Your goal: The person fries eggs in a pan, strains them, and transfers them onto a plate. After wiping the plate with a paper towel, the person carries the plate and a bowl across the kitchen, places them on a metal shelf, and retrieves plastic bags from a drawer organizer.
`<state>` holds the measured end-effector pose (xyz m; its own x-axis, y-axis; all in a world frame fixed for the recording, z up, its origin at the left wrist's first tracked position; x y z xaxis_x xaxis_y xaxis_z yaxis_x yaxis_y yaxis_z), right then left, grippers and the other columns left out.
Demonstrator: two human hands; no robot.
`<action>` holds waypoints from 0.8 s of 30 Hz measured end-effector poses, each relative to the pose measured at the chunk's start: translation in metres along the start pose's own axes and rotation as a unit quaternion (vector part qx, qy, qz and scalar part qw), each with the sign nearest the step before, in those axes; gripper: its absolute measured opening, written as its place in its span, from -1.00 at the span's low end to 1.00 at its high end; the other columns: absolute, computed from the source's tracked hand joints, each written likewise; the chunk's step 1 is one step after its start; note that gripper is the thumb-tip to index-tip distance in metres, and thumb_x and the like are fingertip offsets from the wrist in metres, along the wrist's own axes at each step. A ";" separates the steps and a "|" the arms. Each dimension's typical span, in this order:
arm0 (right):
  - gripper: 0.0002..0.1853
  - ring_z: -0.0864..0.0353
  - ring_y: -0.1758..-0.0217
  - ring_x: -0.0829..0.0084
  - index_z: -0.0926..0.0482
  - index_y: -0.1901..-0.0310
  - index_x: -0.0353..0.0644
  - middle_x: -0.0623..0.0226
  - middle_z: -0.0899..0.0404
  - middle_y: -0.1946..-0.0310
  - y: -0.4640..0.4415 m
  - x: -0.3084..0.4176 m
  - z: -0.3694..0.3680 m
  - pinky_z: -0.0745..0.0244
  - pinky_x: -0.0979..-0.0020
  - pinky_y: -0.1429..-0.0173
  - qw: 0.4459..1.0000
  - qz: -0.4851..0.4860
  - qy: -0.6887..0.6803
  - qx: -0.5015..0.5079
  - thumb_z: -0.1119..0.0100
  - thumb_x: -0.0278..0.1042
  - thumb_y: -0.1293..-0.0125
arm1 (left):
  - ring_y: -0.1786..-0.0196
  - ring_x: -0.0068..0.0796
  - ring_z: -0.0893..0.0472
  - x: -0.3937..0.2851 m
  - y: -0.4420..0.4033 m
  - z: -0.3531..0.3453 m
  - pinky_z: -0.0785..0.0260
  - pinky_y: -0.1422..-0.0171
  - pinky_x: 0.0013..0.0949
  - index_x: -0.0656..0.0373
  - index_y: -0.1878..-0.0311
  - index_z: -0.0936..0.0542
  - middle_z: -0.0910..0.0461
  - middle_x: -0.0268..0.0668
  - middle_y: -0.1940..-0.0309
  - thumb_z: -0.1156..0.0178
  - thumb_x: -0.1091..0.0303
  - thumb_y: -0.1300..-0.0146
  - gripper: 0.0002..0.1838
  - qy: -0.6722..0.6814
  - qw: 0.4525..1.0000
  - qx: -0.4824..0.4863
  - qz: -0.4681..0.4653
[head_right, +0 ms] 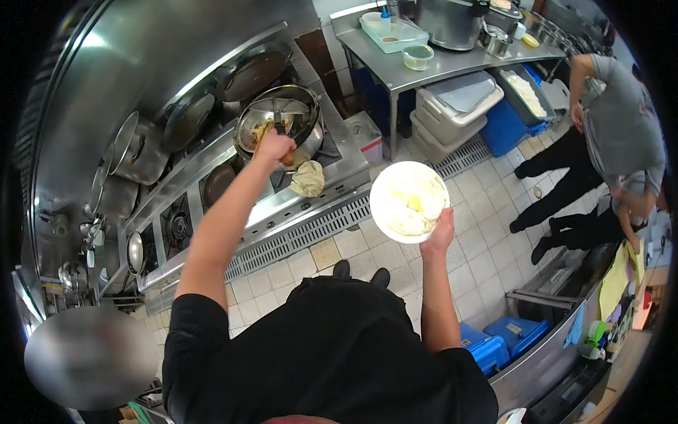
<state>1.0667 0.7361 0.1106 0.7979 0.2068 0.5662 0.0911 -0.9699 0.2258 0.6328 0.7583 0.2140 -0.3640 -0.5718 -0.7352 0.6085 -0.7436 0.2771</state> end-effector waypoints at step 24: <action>-0.47 -0.49 -0.21 0.21 -0.31 -0.25 -0.36 0.07 -0.45 -0.19 0.318 0.079 0.159 -0.40 0.22 -0.31 0.864 0.341 -0.107 -0.355 0.41 -0.06 -0.55 | 0.49 -0.21 -0.60 -0.015 -0.033 -0.163 -0.50 0.44 -0.20 0.48 0.33 -0.47 -0.63 -0.01 0.44 -0.49 0.22 0.22 -0.46 0.150 0.984 -0.098 0.012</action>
<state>1.2534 0.4234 0.1016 0.6212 -0.4832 0.6170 -0.7710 -0.5176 0.3709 0.7333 0.8477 0.1151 -0.1419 -0.4387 -0.8874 0.7498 -0.6329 0.1929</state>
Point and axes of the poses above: each hand's wrist, its own y-axis away from the middle knuckle, its own z-axis out of the back of the hand, x = y × z, the point moved 2 cm from there along -y, towards the middle knuckle
